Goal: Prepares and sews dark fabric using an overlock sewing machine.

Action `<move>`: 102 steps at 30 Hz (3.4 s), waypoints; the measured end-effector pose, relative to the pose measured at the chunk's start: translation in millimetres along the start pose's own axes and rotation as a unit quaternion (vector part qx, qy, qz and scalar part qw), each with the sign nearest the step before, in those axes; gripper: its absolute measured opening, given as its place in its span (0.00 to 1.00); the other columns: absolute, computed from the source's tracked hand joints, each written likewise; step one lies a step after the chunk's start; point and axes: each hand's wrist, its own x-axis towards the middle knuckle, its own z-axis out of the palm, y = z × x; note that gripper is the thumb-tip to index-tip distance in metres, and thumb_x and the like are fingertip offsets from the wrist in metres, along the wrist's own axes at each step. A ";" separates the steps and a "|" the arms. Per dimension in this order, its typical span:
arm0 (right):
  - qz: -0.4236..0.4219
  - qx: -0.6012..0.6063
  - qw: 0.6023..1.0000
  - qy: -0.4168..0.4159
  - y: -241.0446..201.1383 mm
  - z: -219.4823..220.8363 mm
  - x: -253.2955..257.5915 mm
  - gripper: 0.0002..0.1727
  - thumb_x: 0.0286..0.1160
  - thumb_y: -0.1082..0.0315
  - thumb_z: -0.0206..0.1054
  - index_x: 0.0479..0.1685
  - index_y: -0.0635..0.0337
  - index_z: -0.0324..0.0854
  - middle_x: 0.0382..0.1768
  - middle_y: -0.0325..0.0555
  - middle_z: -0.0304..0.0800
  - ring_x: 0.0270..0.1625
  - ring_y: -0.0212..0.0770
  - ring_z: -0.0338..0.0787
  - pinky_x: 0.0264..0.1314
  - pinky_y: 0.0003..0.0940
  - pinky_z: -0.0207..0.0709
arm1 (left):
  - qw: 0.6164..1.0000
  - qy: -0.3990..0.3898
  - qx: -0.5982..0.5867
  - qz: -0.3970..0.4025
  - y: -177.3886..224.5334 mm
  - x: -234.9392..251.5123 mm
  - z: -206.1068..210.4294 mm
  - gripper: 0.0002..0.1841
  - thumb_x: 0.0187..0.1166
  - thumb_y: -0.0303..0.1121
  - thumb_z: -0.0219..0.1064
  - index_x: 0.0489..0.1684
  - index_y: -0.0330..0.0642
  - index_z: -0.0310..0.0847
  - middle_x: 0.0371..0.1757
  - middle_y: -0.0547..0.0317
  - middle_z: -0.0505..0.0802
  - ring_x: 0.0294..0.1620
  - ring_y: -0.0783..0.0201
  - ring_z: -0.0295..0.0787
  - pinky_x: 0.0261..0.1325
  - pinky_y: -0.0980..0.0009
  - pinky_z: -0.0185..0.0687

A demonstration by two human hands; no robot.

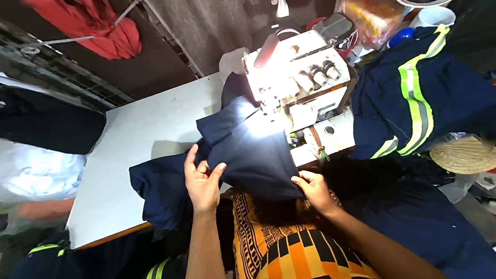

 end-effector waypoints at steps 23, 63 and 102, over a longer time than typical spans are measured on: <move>-0.033 0.026 0.999 -0.017 -42.4 -15.3 19.7 0.05 0.72 0.70 0.74 0.36 0.63 0.90 0.34 0.39 0.93 0.39 0.23 0.90 0.48 0.21 0.85 | 0.959 0.045 0.231 0.158 -24.6 -51.2 15.7 0.29 0.74 0.29 0.67 0.73 0.22 0.70 0.75 0.31 0.79 0.77 0.52 0.77 0.75 0.61 0.76; -0.048 0.214 0.974 0.054 -65.8 -12.1 -9.8 0.07 0.62 0.79 0.76 0.33 0.60 0.83 0.26 0.39 0.90 0.28 0.29 0.89 0.35 0.24 0.86 | 0.858 -0.218 0.313 0.345 13.5 -47.3 32.4 0.16 0.83 0.22 0.58 0.57 0.43 0.92 0.40 0.53 0.93 0.45 0.56 0.87 0.56 0.64 0.80; -0.266 -0.290 0.912 0.113 -92.2 8.3 93.0 0.13 0.78 0.74 0.66 0.56 0.66 0.91 0.48 0.58 0.94 0.49 0.53 0.94 0.55 0.45 0.87 | 0.717 -0.304 0.627 0.004 34.1 122.2 124.1 0.32 0.81 0.24 0.61 0.89 0.45 0.63 0.94 0.57 0.62 0.95 0.30 0.36 0.75 0.12 0.36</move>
